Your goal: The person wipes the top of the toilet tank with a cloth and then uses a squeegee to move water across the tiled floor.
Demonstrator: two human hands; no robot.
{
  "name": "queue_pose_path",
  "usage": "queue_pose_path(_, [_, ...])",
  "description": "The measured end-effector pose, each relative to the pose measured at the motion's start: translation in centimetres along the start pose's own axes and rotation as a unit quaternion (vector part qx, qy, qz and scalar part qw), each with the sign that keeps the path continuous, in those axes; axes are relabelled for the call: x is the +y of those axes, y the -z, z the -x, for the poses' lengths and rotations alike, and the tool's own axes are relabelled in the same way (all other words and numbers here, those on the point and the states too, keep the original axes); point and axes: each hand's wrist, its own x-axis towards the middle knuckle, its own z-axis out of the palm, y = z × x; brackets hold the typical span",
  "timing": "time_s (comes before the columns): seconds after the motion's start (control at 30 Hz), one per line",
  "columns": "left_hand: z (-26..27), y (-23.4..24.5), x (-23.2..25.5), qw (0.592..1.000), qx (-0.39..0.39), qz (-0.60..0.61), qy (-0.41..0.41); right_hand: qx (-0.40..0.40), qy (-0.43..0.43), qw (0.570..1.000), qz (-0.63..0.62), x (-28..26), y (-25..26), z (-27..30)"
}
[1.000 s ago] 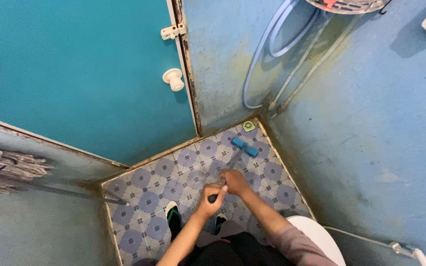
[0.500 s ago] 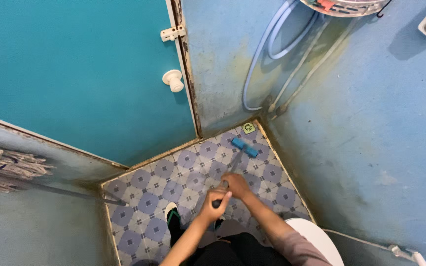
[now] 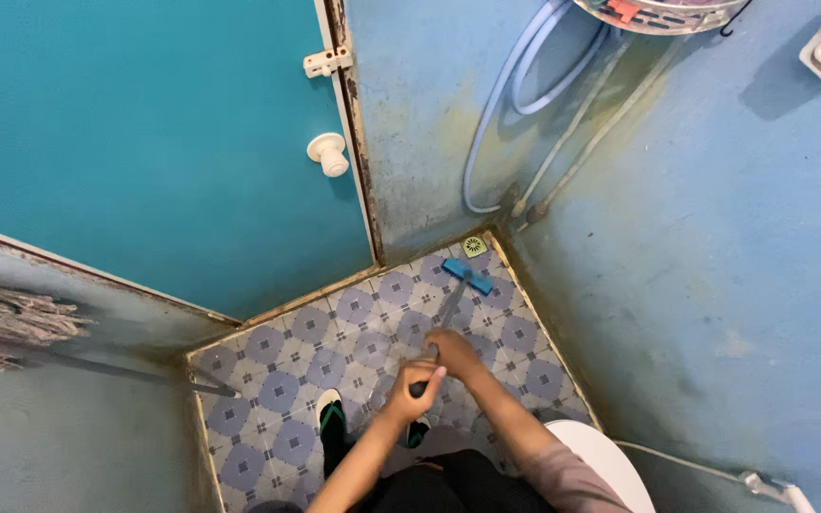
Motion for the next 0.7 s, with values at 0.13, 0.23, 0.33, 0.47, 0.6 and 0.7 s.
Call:
queue_pose_path(0.13, [0.1,0.5,2.4,0.998,-0.046,0.029,-0.022,0.105,0.054,0.993,0.015,-4.6,3.1,3.4])
queue_pose_path(0.23, [-1.1,0.0,1.8,1.000,-0.026,0.002,0.007,0.162,0.063,0.984,-0.031,-6.1,3.8,2.8])
queue_pose_path(0.33, [-1.7,-0.4,-0.3,1.000,-0.019,0.004,-0.015,0.102,-0.016,0.990,-0.092,-4.7,3.7,1.7])
queue_pose_path(0.47, [-3.4,0.1,-3.0,1.000,-0.010,0.008,-0.020,0.109,0.005,0.992,-0.061,-2.9,3.3,-1.4])
queue_pose_path(0.6, [-4.8,1.7,-2.3,0.999,-0.009,0.038,0.000,0.097,-0.052,0.993,-0.046,-4.4,3.9,-1.9])
queue_pose_path(0.7, [-5.5,3.2,-1.3,0.997,-0.044,0.057,-0.027,0.090,-0.030,0.995,-0.044,-5.1,4.2,-2.4])
